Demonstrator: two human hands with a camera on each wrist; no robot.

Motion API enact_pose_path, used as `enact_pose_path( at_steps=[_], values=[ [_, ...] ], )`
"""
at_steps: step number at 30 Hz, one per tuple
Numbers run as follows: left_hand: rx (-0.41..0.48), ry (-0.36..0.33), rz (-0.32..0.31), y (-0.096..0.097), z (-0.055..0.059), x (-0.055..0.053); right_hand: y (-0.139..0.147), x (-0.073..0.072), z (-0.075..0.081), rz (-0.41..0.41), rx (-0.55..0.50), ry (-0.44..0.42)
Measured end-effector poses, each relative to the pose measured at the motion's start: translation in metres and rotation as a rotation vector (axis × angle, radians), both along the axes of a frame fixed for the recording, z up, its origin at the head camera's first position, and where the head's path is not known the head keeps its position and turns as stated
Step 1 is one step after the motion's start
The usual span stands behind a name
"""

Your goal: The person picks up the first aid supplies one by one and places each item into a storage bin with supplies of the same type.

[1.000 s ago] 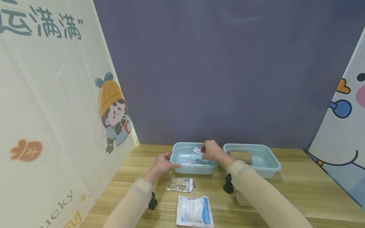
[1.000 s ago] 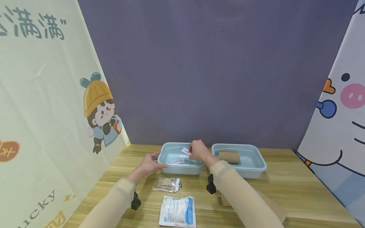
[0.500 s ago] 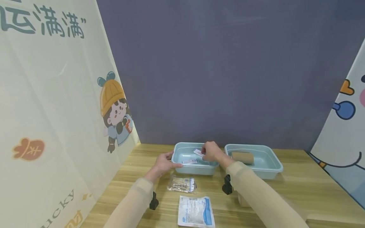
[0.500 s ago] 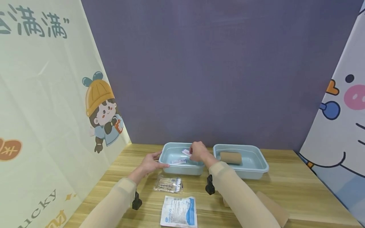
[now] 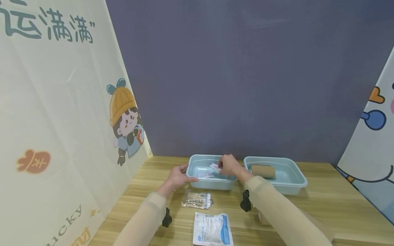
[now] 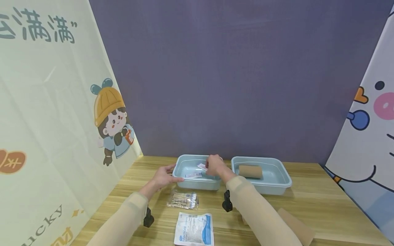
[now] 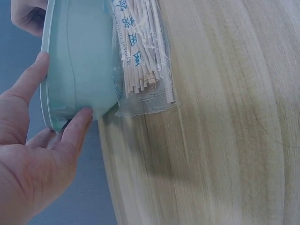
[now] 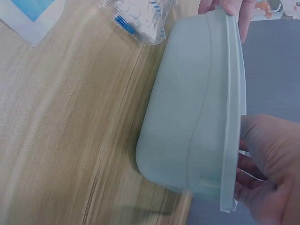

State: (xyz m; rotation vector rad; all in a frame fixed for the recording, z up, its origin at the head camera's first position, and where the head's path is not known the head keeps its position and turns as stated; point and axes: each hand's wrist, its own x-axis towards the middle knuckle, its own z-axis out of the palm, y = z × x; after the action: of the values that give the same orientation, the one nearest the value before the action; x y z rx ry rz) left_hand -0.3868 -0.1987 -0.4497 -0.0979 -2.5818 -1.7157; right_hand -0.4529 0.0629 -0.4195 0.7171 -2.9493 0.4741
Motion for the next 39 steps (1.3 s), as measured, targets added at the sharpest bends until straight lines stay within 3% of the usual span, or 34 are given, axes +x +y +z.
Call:
enact_pose_path(
  at_steps=[11,25,39],
  values=[
    [0.010,-0.005,0.003,0.000,0.000,0.000,0.003,-0.003,-0.007,0.020,-0.015,-0.010],
    [-0.005,0.002,0.003,0.001,0.000,0.003,0.000,0.007,-0.001,0.034,-0.053,-0.012],
    [0.008,-0.006,0.004,0.000,0.002,0.007,-0.002,0.024,0.014,0.153,-0.079,0.061]
  ],
)
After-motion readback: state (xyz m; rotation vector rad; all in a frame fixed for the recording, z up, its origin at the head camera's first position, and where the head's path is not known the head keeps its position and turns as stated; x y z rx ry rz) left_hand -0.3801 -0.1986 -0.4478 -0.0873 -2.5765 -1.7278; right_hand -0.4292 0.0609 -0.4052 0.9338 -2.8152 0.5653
